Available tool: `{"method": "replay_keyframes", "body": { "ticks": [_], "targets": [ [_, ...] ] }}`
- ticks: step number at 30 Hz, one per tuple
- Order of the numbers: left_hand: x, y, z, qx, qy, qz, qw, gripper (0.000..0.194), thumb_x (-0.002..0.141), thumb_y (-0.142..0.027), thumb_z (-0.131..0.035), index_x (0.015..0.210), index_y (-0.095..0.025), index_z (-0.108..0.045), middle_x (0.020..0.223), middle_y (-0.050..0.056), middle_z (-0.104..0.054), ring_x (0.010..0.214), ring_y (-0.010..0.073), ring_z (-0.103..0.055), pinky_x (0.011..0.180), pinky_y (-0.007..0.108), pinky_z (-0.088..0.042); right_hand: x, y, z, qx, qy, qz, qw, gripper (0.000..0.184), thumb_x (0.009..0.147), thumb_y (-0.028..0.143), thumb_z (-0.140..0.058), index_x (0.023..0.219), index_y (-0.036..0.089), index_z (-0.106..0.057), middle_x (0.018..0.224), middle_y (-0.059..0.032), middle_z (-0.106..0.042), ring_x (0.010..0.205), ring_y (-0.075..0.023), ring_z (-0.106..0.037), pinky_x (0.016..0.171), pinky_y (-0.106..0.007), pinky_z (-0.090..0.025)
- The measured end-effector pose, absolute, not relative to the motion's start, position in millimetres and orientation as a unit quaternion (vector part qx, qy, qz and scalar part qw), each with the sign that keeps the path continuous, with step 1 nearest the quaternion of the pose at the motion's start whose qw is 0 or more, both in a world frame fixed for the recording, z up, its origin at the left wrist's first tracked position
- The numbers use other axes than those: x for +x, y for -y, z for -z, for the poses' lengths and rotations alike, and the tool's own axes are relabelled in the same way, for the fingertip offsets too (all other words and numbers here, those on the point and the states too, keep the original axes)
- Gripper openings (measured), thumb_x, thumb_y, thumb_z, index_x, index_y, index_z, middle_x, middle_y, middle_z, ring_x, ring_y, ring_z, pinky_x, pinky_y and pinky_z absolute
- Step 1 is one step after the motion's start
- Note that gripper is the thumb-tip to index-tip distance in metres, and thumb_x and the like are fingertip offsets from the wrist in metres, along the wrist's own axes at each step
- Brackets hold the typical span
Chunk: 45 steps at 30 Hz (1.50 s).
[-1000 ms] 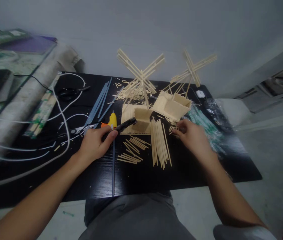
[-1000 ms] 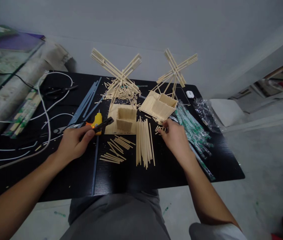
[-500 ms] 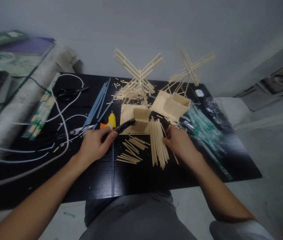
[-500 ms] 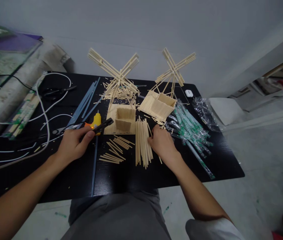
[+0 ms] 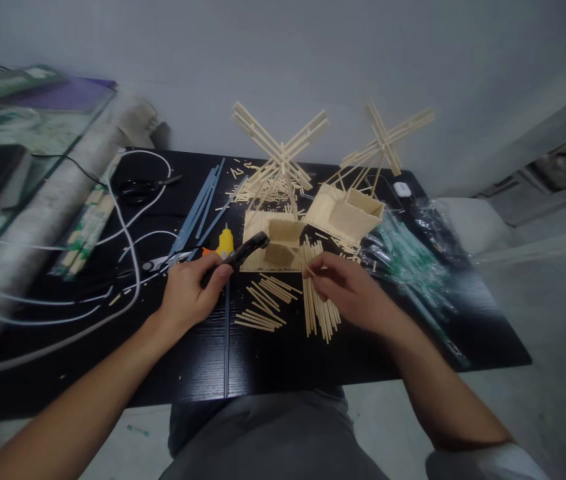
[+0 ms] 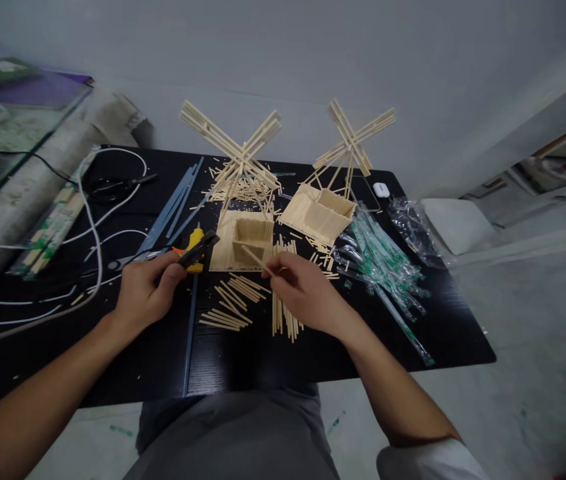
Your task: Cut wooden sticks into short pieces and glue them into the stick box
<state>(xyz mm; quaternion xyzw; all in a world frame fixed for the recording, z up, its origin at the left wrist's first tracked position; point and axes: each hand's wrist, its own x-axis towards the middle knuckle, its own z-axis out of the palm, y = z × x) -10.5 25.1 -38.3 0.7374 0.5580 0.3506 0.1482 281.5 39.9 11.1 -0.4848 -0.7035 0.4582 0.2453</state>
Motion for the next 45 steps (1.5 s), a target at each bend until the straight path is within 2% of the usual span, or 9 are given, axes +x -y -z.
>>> {"method": "replay_keyframes", "body": {
  "ticks": [2, 4, 8, 13, 17, 21, 26, 30, 45],
  "targets": [
    [-10, -25, 38, 0.734, -0.569, -0.343, 0.143, 0.04, 0.1, -0.047, -0.045, 0.078, -0.02, -0.063, 0.058, -0.001, -0.059, 0.053, 0.0164, -0.058, 0.056, 0.03, -0.036, 266, -43, -7, -0.45, 0.707, -0.475, 0.268, 0.02, 0.095, 0.036, -0.06, 0.087, 0.018, -0.065, 0.07, 0.0034, -0.055, 0.059, -0.0099, -0.045, 0.055, -0.024, -0.035],
    [-10, -24, 37, 0.736, -0.574, -0.33, 0.139, 0.041, 0.101, -0.049, -0.043, 0.084, -0.019, -0.065, 0.064, 0.0, -0.063, 0.058, 0.0183, -0.061, 0.059, 0.031, -0.039, 254, -46, -4, -0.425, 0.705, -0.486, 0.292, 0.026, 0.099, 0.041, -0.058, 0.093, 0.018, -0.069, 0.074, 0.0014, -0.06, 0.062, -0.0104, -0.047, 0.057, -0.024, -0.036],
    [-10, -23, 37, 0.747, -0.576, -0.308, 0.125, 0.047, 0.102, -0.054, -0.039, 0.1, -0.016, -0.068, 0.079, 0.004, -0.071, 0.073, 0.0223, -0.068, 0.067, 0.032, -0.044, 242, -48, 1, -0.389, 0.705, -0.501, 0.318, 0.031, 0.103, 0.041, -0.054, 0.112, 0.019, -0.075, 0.085, -0.0022, -0.068, 0.068, -0.0119, -0.052, 0.062, -0.025, -0.039],
    [-7, -21, 42, 0.757, -0.566, -0.302, 0.124, 0.056, 0.102, -0.061, -0.036, 0.11, -0.016, -0.068, 0.092, 0.007, -0.075, 0.081, 0.024, -0.071, 0.071, 0.034, -0.047, 241, -44, 7, -0.367, 0.701, -0.517, 0.326, 0.033, 0.105, 0.04, -0.054, 0.117, 0.019, -0.075, 0.082, -0.0007, -0.063, 0.07, -0.0116, -0.051, 0.065, -0.026, -0.039],
    [-5, -19, 43, 0.758, -0.566, -0.296, 0.134, 0.059, 0.1, -0.065, -0.037, 0.108, -0.017, -0.069, 0.084, 0.005, -0.074, 0.075, 0.0233, -0.07, 0.067, 0.033, -0.046, 243, -43, 9, -0.371, 0.691, -0.535, 0.314, 0.036, 0.104, 0.044, -0.054, 0.117, 0.016, -0.073, 0.072, 0.0023, -0.052, 0.064, -0.0106, -0.043, 0.059, -0.026, -0.035],
    [-3, -19, 43, 0.758, -0.567, -0.287, 0.144, 0.059, 0.099, -0.065, -0.036, 0.104, -0.017, -0.069, 0.08, 0.005, -0.073, 0.071, 0.0234, -0.069, 0.064, 0.033, -0.045, 243, -42, 10, -0.355, 0.67, -0.564, 0.328, 0.031, 0.103, 0.044, -0.057, 0.107, 0.017, -0.072, 0.071, 0.0032, -0.05, 0.062, -0.0095, -0.042, 0.056, -0.025, -0.033],
    [1, -19, 42, 0.763, -0.57, -0.272, 0.14, 0.059, 0.098, -0.066, -0.036, 0.102, -0.017, -0.069, 0.08, 0.007, -0.073, 0.071, 0.0245, -0.068, 0.065, 0.035, -0.046, 236, -38, 14, -0.362, 0.588, -0.613, 0.385, 0.025, 0.095, 0.044, -0.072, 0.096, 0.019, -0.067, 0.072, 0.0032, -0.057, 0.057, -0.0077, -0.046, 0.05, -0.023, -0.036],
    [4, -18, 41, 0.773, -0.561, -0.26, 0.144, 0.058, 0.098, -0.065, -0.036, 0.097, -0.016, -0.068, 0.078, 0.008, -0.072, 0.067, 0.0245, -0.067, 0.062, 0.036, -0.044, 230, -36, 16, -0.361, 0.514, -0.641, 0.441, 0.032, 0.084, 0.046, -0.084, 0.089, 0.021, -0.065, 0.072, 0.0036, -0.061, 0.055, -0.0071, -0.048, 0.049, -0.022, -0.041],
    [6, -18, 44, 0.777, -0.543, -0.271, 0.166, 0.055, 0.099, -0.061, -0.036, 0.106, -0.017, -0.067, 0.087, 0.008, -0.075, 0.078, 0.0251, -0.071, 0.072, 0.037, -0.053, 230, -35, 20, -0.367, 0.508, -0.648, 0.432, 0.033, 0.082, 0.048, -0.084, 0.088, 0.02, -0.068, 0.07, 0.0031, -0.064, 0.059, -0.0087, -0.053, 0.056, -0.024, -0.045]
  ]
}}
